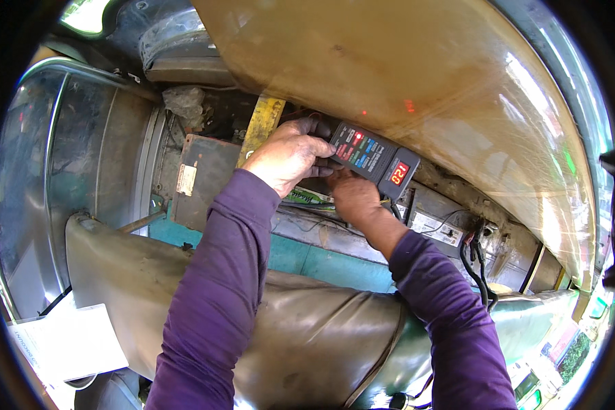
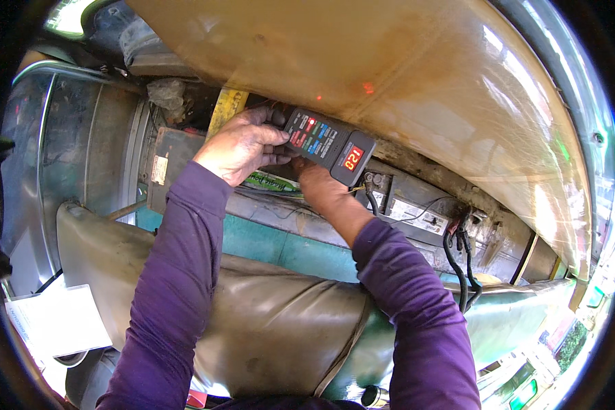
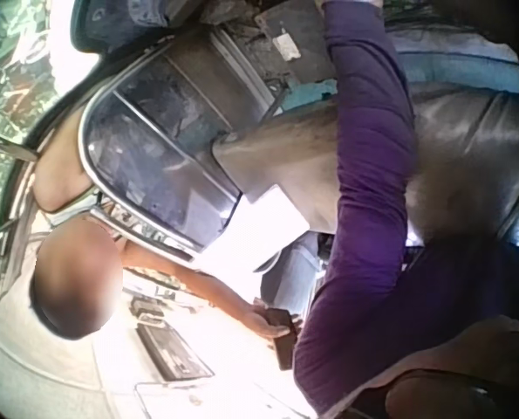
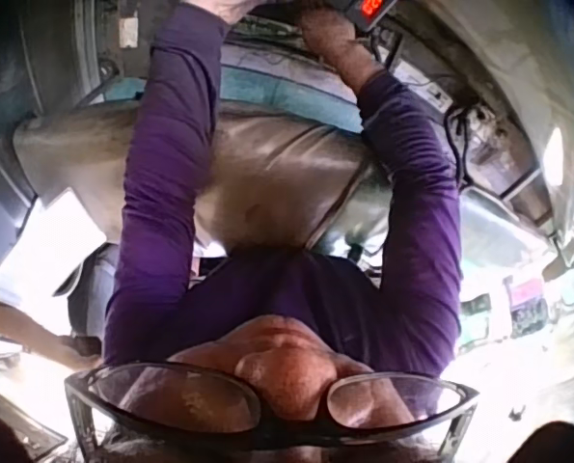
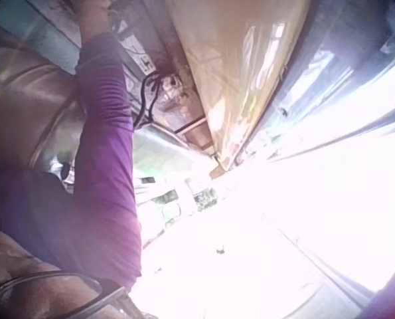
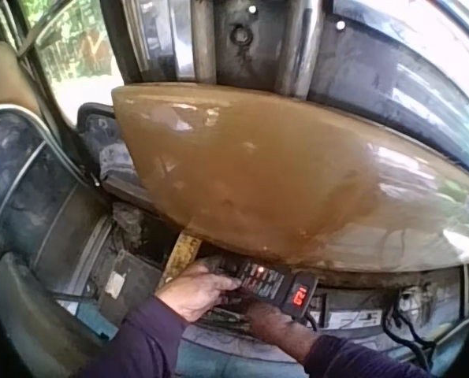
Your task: The person uses a digital battery tester to check voltage on a vehicle battery and then uses a wrench to loosen and tighten battery terminal connections. The person repeatedly connects and disconnects the tester while adjusting the terminals.
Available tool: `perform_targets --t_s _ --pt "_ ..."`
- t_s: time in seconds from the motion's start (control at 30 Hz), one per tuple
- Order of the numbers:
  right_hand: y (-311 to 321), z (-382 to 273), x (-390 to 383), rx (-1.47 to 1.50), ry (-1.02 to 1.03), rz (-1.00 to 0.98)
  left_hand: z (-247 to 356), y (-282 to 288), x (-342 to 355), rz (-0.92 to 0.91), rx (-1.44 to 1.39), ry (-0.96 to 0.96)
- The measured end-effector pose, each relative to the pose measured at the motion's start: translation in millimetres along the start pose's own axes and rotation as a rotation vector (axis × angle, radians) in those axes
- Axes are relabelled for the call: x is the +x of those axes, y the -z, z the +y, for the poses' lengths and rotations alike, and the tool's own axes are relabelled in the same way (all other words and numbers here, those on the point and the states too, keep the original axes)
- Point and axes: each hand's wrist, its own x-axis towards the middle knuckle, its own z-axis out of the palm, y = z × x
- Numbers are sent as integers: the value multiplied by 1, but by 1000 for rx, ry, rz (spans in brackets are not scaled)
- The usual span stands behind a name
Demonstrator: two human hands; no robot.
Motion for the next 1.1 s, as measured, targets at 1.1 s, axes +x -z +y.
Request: perform_targets --t_s 1.1 --pt "-11 17 16 61 28 191 -2 4 2 25 -5 9"
